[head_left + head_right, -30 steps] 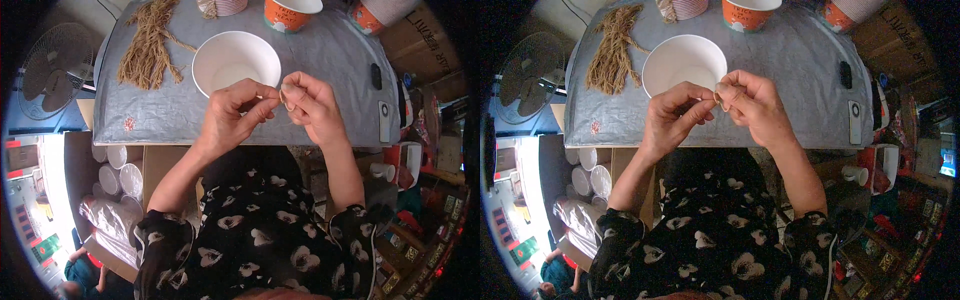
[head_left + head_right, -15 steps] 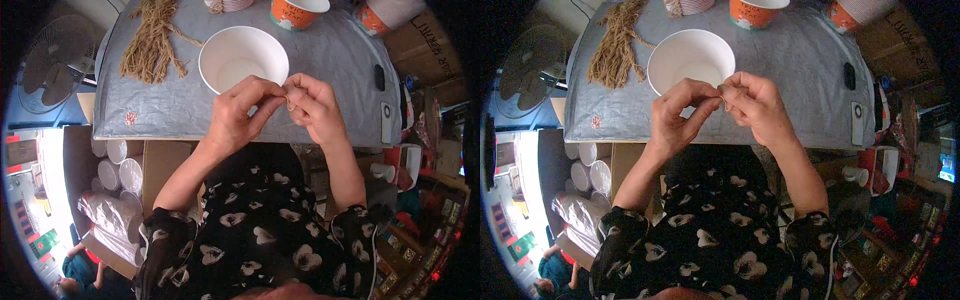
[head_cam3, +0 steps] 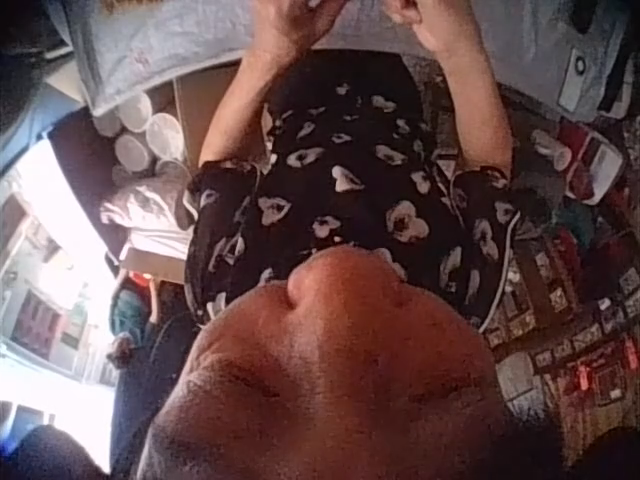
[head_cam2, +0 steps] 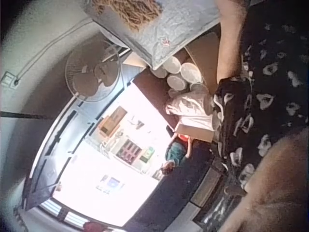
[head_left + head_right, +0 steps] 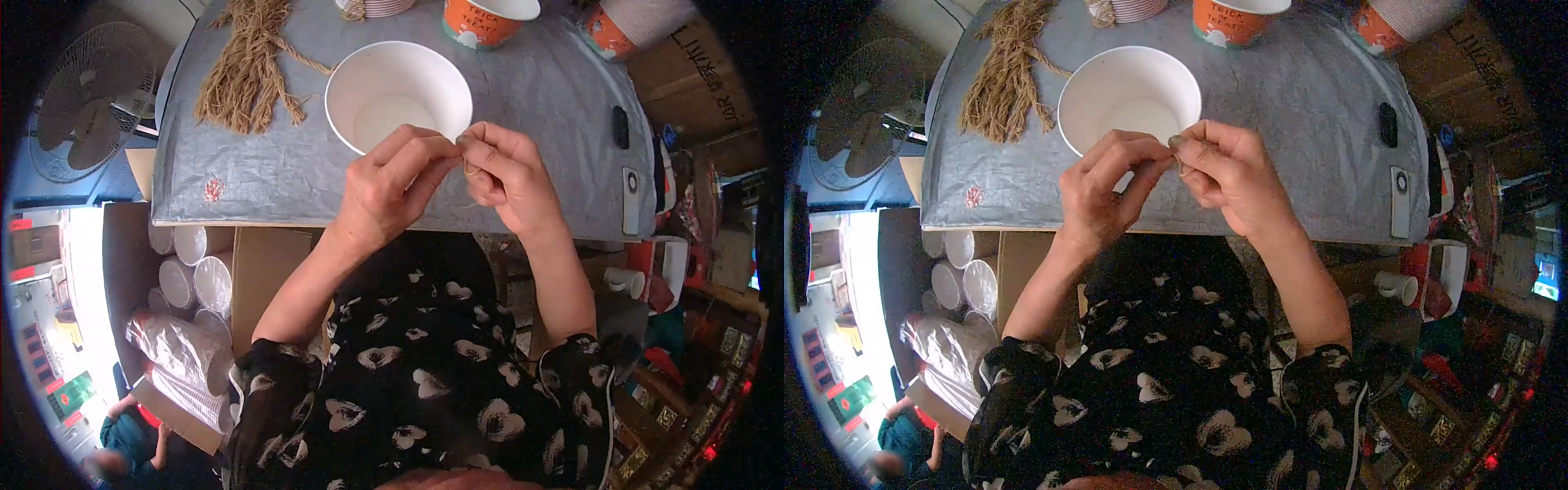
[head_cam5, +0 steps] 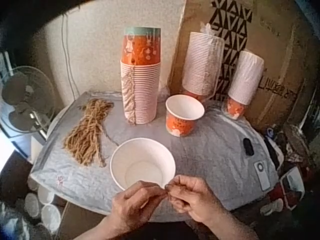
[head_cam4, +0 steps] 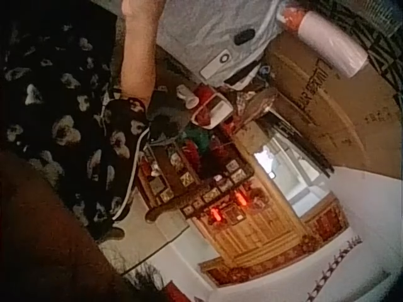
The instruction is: Attaching string handles to paper buckets and stacking them.
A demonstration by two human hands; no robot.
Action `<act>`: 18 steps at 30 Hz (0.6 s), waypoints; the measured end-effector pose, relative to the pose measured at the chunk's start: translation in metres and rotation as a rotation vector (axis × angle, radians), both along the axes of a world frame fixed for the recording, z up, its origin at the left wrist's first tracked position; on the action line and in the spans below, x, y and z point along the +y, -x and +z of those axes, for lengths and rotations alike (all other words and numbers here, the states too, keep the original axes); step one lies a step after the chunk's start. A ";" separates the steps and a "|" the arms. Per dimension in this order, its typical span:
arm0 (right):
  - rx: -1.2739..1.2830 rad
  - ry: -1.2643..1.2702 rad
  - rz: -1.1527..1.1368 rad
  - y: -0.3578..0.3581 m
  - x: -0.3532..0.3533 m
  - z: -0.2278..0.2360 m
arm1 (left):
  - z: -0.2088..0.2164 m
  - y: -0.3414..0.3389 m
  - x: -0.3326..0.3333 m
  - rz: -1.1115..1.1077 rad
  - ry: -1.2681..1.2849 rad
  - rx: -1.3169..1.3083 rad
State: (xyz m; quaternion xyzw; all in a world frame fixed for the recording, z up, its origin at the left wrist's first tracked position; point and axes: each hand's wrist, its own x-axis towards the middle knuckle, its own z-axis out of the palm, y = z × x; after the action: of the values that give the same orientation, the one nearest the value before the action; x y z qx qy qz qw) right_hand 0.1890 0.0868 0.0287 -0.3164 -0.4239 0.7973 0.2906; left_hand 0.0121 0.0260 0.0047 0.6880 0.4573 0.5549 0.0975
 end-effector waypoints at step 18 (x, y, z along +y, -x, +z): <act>0.090 0.109 0.068 -0.004 0.005 -0.010 | -0.001 0.001 0.001 0.075 -0.086 0.157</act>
State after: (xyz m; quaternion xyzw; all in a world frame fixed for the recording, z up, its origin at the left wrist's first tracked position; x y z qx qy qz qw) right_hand 0.1932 0.0921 0.0188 -0.2810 -0.3766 0.8421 0.2645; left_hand 0.0109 0.0270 0.0042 0.7155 0.4646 0.5215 0.0109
